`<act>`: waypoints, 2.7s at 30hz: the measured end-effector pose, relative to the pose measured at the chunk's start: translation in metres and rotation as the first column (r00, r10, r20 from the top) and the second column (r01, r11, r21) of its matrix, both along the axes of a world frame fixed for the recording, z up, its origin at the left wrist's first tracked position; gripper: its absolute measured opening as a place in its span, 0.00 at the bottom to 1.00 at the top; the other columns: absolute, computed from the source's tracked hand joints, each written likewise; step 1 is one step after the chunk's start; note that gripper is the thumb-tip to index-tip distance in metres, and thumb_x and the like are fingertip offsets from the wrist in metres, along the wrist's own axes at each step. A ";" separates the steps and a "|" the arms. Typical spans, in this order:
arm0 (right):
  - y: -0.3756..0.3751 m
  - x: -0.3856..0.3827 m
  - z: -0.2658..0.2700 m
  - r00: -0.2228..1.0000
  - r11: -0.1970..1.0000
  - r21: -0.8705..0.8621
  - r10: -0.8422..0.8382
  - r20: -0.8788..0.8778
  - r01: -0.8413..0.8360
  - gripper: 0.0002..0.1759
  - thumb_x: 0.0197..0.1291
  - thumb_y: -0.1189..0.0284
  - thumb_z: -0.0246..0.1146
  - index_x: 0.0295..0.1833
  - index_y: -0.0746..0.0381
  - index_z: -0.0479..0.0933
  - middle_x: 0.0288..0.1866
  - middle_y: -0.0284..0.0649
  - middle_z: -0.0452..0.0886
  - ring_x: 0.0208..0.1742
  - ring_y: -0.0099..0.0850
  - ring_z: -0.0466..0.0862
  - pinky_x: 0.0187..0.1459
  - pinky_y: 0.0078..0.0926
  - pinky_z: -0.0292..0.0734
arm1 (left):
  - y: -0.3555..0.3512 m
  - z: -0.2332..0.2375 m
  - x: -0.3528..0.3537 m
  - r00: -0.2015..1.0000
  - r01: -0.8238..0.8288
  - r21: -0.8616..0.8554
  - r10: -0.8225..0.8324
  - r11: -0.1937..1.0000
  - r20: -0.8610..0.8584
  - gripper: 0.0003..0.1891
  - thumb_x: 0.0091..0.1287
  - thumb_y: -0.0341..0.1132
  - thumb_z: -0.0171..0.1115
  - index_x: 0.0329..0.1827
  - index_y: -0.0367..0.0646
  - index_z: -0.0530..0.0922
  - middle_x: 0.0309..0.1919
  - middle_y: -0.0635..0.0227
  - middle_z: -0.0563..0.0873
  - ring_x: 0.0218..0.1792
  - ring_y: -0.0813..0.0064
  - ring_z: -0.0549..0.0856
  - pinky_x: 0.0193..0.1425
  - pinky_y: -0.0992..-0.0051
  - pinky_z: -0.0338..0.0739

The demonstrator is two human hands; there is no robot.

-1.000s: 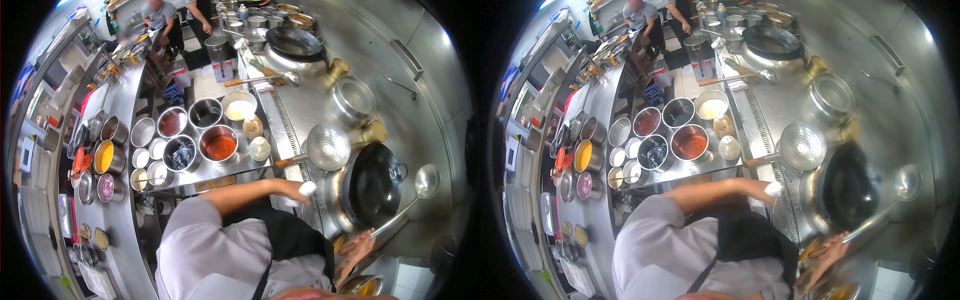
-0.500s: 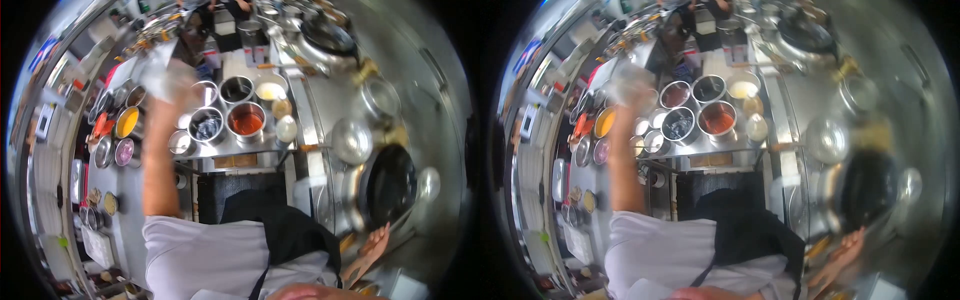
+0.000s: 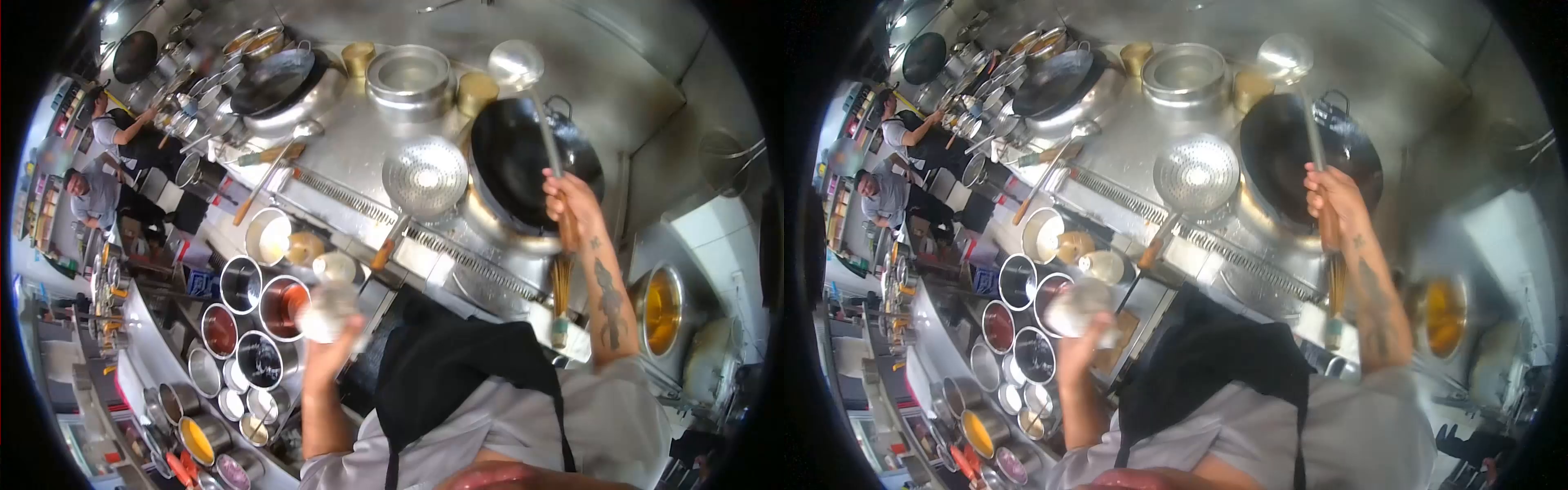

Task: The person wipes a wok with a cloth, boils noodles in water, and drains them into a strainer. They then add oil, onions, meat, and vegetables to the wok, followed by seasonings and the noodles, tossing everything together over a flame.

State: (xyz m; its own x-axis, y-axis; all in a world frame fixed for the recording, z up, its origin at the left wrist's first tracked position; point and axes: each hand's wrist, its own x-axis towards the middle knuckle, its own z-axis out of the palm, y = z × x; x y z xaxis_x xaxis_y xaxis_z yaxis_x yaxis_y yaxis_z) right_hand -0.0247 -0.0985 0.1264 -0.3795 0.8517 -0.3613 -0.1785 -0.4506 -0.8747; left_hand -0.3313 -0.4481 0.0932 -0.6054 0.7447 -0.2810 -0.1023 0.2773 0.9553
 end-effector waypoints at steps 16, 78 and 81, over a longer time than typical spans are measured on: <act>0.245 -0.301 -0.132 0.634 0.890 0.286 0.005 0.773 -0.356 0.12 0.61 0.68 0.56 0.31 0.66 0.74 0.17 0.39 0.76 0.16 0.30 0.76 0.20 0.27 0.71 | 0.084 -0.041 -0.042 0.827 0.559 0.067 -0.562 0.826 0.031 0.40 0.56 0.34 0.69 0.70 0.38 0.57 0.55 0.57 0.73 0.58 0.66 0.73 0.64 0.70 0.66; -0.155 0.192 -0.172 0.636 0.881 0.466 -0.409 0.654 0.088 0.26 0.59 0.80 0.55 0.65 0.71 0.65 0.36 0.46 0.79 0.15 0.24 0.73 0.14 0.22 0.68 | 0.073 -0.194 0.106 0.045 0.938 -0.329 -0.980 0.108 -0.194 0.14 0.60 0.34 0.54 0.37 0.31 0.82 0.30 0.49 0.84 0.32 0.54 0.84 0.40 0.59 0.77; -0.164 0.183 -0.188 0.680 0.890 0.450 -0.371 0.633 0.066 0.26 0.60 0.75 0.55 0.64 0.73 0.64 0.23 0.38 0.75 0.13 0.23 0.72 0.15 0.21 0.66 | 0.061 -0.171 0.102 0.063 0.942 -0.322 -0.992 0.096 -0.110 0.15 0.59 0.34 0.55 0.41 0.31 0.81 0.35 0.47 0.85 0.38 0.54 0.85 0.45 0.61 0.78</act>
State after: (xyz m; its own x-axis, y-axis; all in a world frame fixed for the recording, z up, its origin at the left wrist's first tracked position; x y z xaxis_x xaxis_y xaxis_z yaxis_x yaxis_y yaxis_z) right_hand 0.1586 -0.2622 -0.0618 0.0624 0.9945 -0.0842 0.4879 -0.1040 -0.8667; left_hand -0.2290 -0.3867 -0.0777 0.5701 0.6955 -0.4373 0.5701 0.0485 0.8202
